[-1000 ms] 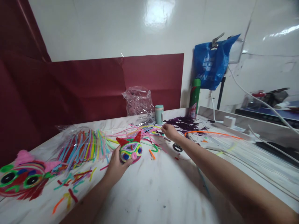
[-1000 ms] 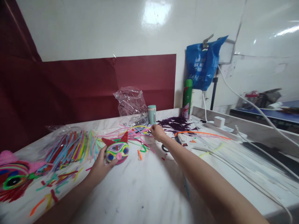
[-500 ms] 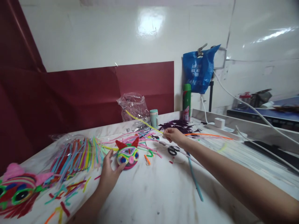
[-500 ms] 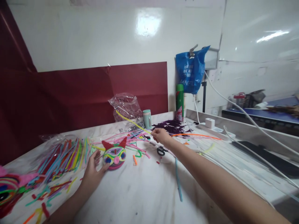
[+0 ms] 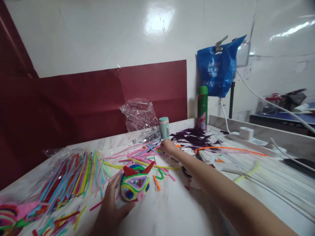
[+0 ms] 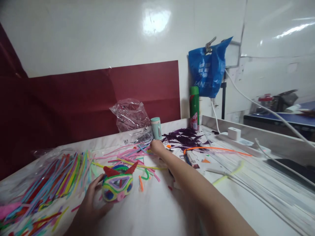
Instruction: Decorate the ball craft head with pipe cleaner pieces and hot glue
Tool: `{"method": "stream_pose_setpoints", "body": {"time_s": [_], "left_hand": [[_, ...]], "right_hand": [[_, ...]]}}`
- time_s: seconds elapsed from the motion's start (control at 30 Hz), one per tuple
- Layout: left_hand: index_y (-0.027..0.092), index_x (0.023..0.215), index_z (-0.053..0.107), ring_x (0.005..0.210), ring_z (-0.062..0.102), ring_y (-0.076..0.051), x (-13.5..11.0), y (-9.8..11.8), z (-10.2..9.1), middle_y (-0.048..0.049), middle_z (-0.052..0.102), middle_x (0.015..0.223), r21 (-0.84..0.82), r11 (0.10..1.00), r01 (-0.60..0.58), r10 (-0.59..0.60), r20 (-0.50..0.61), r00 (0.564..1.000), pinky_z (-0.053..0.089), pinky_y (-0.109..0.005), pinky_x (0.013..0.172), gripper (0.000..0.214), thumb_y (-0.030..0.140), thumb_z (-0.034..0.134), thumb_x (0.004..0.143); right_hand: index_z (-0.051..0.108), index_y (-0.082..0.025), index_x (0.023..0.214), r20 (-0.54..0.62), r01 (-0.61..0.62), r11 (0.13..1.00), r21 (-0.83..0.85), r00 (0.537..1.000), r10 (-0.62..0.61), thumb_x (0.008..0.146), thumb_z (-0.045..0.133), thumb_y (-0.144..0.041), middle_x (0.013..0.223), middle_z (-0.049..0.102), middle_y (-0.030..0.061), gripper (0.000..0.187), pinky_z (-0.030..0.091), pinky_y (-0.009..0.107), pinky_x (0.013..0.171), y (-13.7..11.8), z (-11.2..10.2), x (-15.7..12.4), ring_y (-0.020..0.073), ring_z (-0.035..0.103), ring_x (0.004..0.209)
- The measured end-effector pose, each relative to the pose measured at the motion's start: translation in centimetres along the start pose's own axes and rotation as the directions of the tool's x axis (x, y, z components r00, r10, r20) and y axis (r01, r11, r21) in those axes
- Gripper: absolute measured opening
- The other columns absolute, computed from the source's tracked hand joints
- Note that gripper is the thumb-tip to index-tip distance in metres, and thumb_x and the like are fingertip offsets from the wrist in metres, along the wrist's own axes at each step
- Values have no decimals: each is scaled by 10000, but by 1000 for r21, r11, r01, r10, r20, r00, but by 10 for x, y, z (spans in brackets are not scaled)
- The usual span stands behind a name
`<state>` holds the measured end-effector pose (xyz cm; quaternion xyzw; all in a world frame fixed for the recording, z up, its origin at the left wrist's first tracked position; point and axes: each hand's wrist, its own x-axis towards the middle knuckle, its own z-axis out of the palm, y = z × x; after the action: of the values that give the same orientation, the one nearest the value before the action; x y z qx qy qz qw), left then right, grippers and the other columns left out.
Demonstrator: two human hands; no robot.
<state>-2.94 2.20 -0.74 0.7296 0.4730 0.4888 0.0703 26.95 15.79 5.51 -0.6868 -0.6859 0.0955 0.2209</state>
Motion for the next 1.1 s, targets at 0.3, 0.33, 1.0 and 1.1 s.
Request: {"method": "stream_pose_setpoints", "body": {"time_s": [0.3, 0.33, 1.0, 1.1], "left_hand": [[225, 1303, 430, 1121, 531, -353, 2, -2, -1, -124, 506, 1308, -38, 996, 79, -80, -39, 996, 479, -509, 914, 732, 489, 636, 653], [228, 1289, 444, 1105, 540, -347, 3, 0, -1, -117, 514, 1297, -39, 996, 84, -86, -49, 995, 493, -499, 896, 717, 484, 638, 647], [226, 1295, 458, 1155, 530, -337, 4, 1, -8, -116, 516, 1322, -31, 997, 75, -76, -44, 996, 477, -483, 937, 728, 566, 624, 673], [223, 1305, 441, 1179, 517, -328, 6, 8, -12, -114, 521, 1321, 10, 999, 47, -48, 12, 999, 454, -479, 973, 717, 506, 647, 679]], "right_hand": [[555, -170, 1167, 109, -15, 997, -80, 994, 24, 901, 550, -316, 1178, 581, 78, 304, 513, 409, 829, 1, 22, 20, 205, 597, 991], [558, -172, 1164, 114, -19, 997, -74, 993, 28, 902, 549, -317, 1176, 582, 77, 299, 513, 406, 828, 4, 22, 20, 203, 598, 989], [637, -120, 767, 48, 21, 746, 665, 996, -71, 779, 617, -171, 618, 633, -8, 56, 436, 204, 544, 27, -10, -7, 91, 542, 549], [624, -131, 678, 39, 38, 681, 731, 995, -97, 710, 657, -198, 562, 608, -19, 81, 417, 202, 528, 27, -16, -24, 87, 513, 515]]}}
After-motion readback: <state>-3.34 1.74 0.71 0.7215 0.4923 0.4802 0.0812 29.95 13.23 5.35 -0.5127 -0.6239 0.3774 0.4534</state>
